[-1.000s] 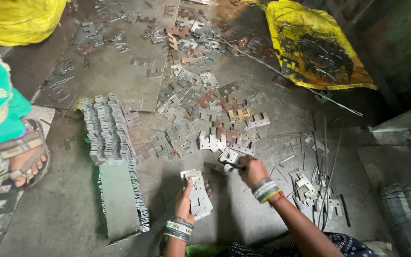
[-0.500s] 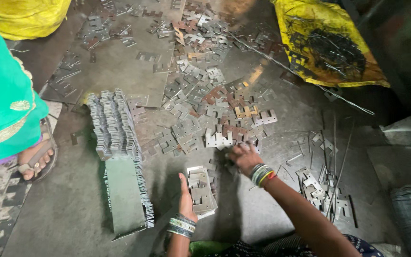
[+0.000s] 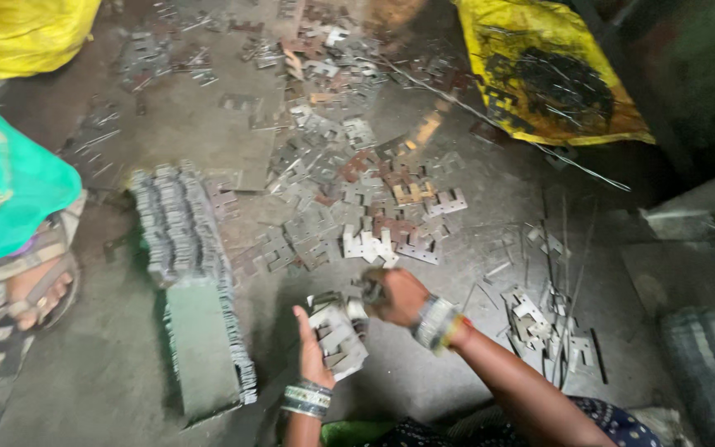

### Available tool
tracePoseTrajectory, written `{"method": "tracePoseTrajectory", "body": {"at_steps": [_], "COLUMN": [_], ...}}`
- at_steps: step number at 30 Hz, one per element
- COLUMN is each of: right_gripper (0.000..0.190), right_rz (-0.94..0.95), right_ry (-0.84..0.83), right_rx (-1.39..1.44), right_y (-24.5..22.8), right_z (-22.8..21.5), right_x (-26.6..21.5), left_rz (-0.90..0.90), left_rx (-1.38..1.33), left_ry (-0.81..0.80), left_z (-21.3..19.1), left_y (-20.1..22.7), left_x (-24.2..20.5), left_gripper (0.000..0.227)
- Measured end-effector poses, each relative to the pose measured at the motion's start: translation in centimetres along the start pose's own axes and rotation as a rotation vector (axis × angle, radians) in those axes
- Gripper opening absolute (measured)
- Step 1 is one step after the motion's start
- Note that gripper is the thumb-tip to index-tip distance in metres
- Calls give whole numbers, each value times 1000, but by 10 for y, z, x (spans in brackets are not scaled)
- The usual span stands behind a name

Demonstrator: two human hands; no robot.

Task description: The person sits on the floor and sorts small, flat metal pieces from a scattered pile. They pick up the pieces, align them, and stack them into a neat pile on a larger metal sheet. The person occasionally moves the stack to make room for more pieces.

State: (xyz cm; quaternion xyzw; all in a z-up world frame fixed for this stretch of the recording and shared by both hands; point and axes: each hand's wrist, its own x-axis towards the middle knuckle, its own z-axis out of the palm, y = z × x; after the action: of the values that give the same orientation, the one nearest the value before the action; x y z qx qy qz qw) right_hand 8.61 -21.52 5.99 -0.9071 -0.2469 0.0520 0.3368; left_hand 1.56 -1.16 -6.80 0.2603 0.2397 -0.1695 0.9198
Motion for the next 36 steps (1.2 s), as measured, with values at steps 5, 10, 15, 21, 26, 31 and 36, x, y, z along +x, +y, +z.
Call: {"method": "tracePoseTrajectory", "body": {"at_steps": [5, 10, 15, 21, 26, 31, 36], "right_gripper": [32, 42, 39, 46, 49, 45, 38], "right_rz": [174, 1, -60, -37, 95, -472, 32], "right_ry": [128, 159, 52, -85, -334, 231, 164], "right_rx": [-536, -725, -842, -795, -672, -512, -598], "right_y": [88, 110, 103, 97, 66, 48, 147], "right_z": [55, 91, 106, 97, 58, 39, 39], "right_x": [70, 91, 38, -13, -2, -19, 3], "left_rz": [-37, -1, -130, 9, 167, 5, 18], "left_rx": [67, 73, -25, 137, 202, -29, -24], "left_ry": [61, 104, 192, 169, 157, 33, 39], "left_z": [8, 8, 2, -27, -25, -22, 5], "left_y": [7, 10, 21, 4, -6, 3, 6], "left_x": [-9, -7, -7, 11, 13, 13, -5], "left_gripper": [84, 84, 75, 41, 39, 42, 66]}}
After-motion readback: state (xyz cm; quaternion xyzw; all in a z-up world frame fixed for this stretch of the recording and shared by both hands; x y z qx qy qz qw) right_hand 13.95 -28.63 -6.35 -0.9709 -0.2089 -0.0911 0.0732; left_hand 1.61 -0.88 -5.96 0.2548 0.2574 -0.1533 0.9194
